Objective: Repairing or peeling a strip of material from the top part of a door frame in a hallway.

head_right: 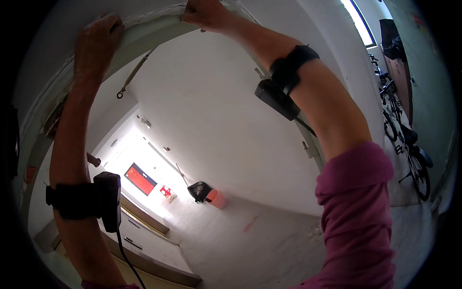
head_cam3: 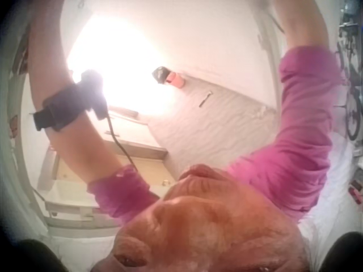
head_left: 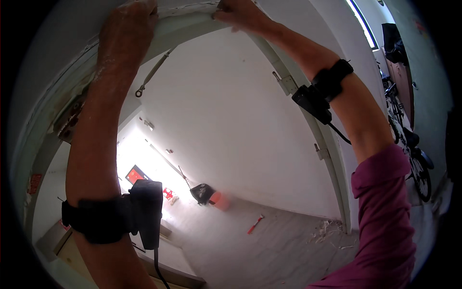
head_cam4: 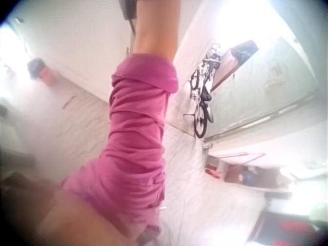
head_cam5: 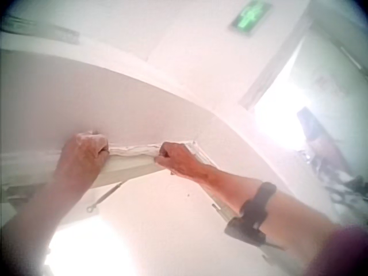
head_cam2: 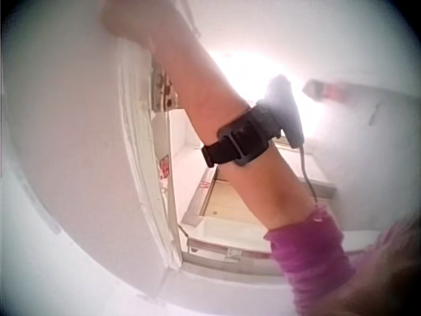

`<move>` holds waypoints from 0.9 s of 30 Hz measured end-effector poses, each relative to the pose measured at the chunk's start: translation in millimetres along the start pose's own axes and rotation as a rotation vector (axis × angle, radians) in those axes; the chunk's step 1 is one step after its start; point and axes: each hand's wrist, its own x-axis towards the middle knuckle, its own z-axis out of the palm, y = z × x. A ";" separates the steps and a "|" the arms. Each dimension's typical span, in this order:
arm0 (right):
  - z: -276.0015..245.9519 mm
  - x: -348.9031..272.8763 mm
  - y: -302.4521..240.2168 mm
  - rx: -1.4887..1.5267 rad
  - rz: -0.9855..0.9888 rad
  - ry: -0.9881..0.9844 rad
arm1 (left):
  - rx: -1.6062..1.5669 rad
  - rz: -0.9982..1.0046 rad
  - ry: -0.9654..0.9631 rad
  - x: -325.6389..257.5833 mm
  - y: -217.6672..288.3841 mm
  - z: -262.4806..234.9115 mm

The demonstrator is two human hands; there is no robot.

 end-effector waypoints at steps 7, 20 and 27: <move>1.5 3.0 -24.1 0.199 0.233 -0.007 | -0.010 0.031 0.022 -1.2 -6.7 2.5; 8.7 30.5 -12.3 -0.494 -0.028 -0.063 | 0.028 0.058 0.024 -4.9 -15.9 5.8; -6.6 -12.8 -25.3 0.485 0.672 -0.106 | 0.021 -0.081 0.014 -7.7 23.9 -11.3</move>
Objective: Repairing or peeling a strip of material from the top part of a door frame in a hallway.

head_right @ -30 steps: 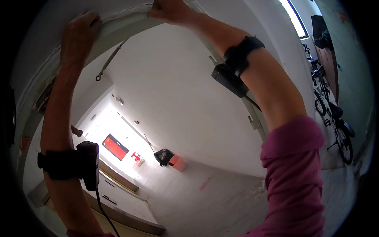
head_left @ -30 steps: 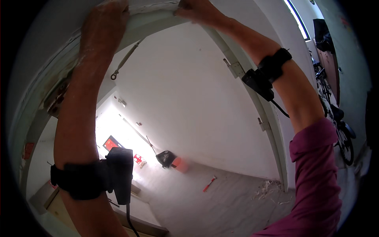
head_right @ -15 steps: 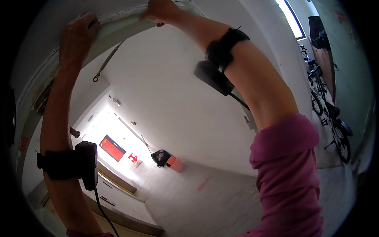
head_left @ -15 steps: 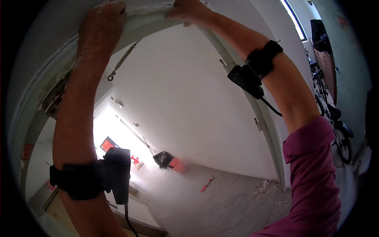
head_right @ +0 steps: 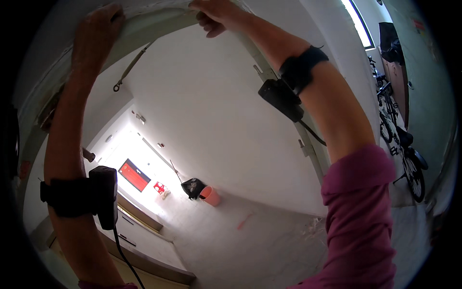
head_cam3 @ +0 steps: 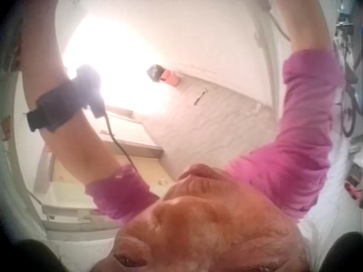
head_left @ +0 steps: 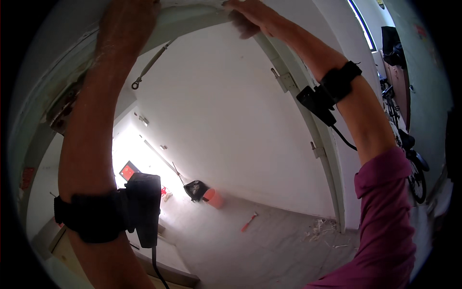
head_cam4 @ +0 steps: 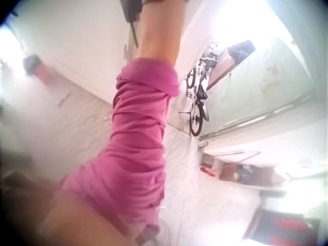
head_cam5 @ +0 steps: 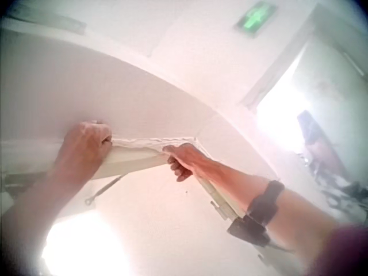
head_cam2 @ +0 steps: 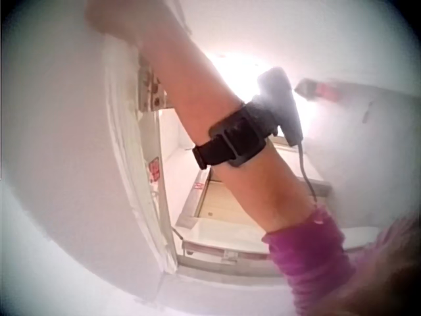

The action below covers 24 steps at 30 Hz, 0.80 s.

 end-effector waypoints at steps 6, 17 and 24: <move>22.1 0.1 9.0 0.491 -0.026 -0.188 | -0.041 -0.052 0.000 3.9 8.4 -10.3; 32.5 5.3 8.9 0.630 -0.099 0.077 | -0.009 0.157 0.054 8.3 -36.1 15.6; 13.3 12.0 14.6 0.615 -0.098 0.078 | -0.057 0.095 -0.018 5.9 -35.2 17.8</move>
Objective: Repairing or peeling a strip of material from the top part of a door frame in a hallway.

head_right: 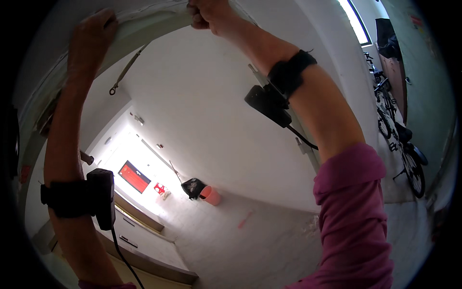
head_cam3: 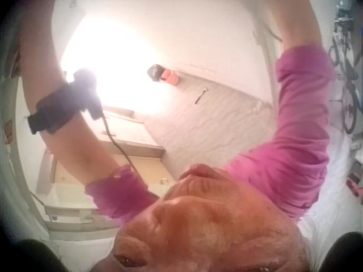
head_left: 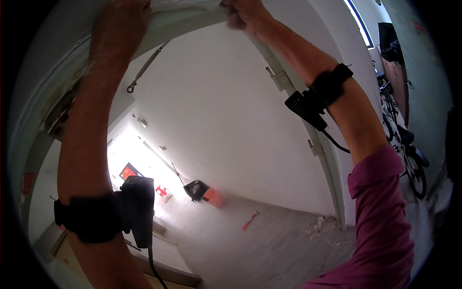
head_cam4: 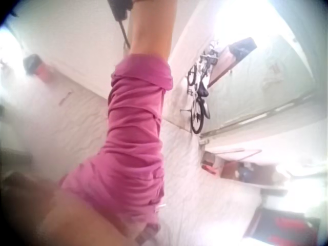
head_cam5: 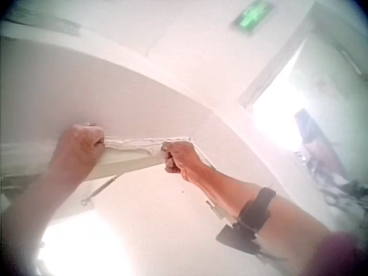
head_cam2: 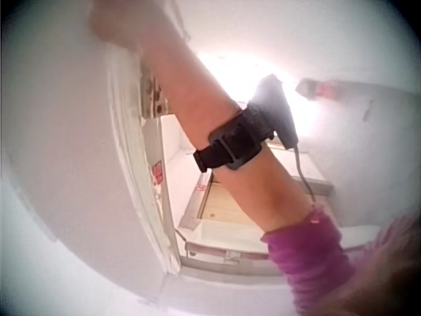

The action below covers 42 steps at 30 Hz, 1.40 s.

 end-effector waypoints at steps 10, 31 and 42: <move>27.8 -16.9 6.0 0.008 0.089 -0.029 | 0.041 0.063 0.046 -0.1 -0.9 -0.7; 6.3 -19.7 3.6 -0.754 -0.564 0.017 | 0.077 0.022 0.023 1.5 -2.2 -1.0; 14.2 17.4 -19.0 -1.259 -0.757 -0.179 | 0.034 0.032 0.030 -0.6 -1.8 -1.0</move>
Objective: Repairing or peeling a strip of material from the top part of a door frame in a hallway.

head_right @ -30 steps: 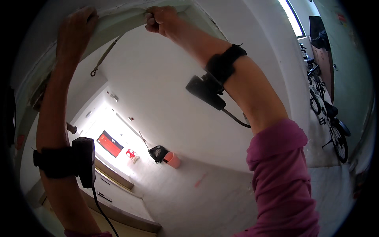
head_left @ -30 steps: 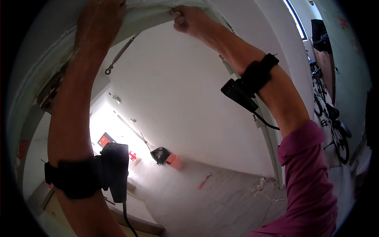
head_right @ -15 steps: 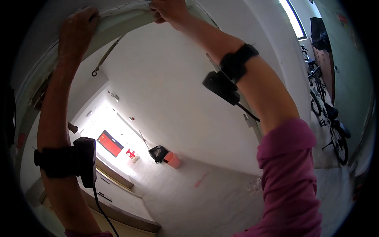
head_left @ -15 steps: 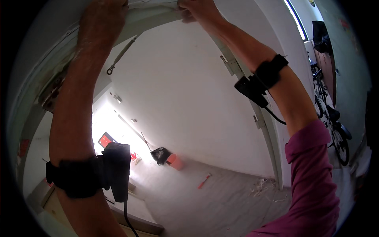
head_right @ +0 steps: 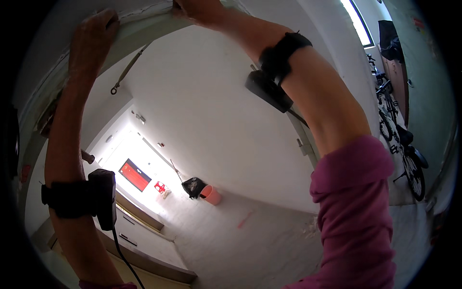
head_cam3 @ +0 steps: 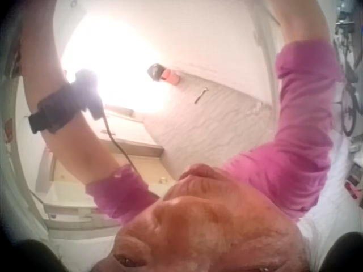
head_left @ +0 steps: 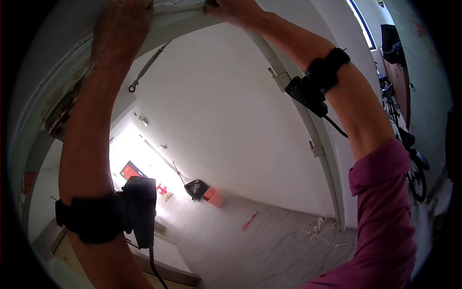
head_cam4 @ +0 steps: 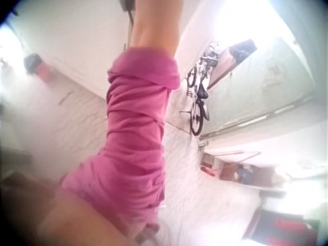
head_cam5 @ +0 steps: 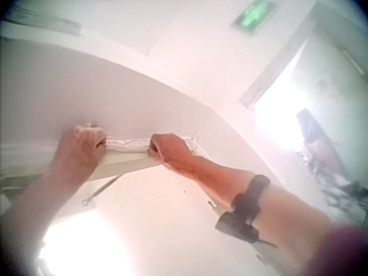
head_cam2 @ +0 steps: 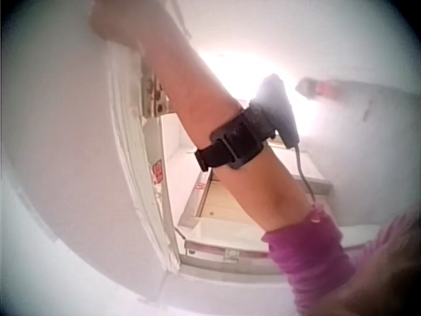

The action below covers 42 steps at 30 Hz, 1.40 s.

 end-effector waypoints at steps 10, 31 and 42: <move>-0.6 -12.7 -4.5 0.234 -0.017 0.058 | -0.066 -0.151 0.019 -0.8 28.7 -18.2; -25.9 0.5 -10.7 0.327 0.465 -0.218 | 0.096 -0.064 0.089 1.1 34.3 -14.7; -28.6 11.8 -8.7 0.274 0.462 -0.219 | 0.107 -0.057 0.082 3.0 32.1 -10.7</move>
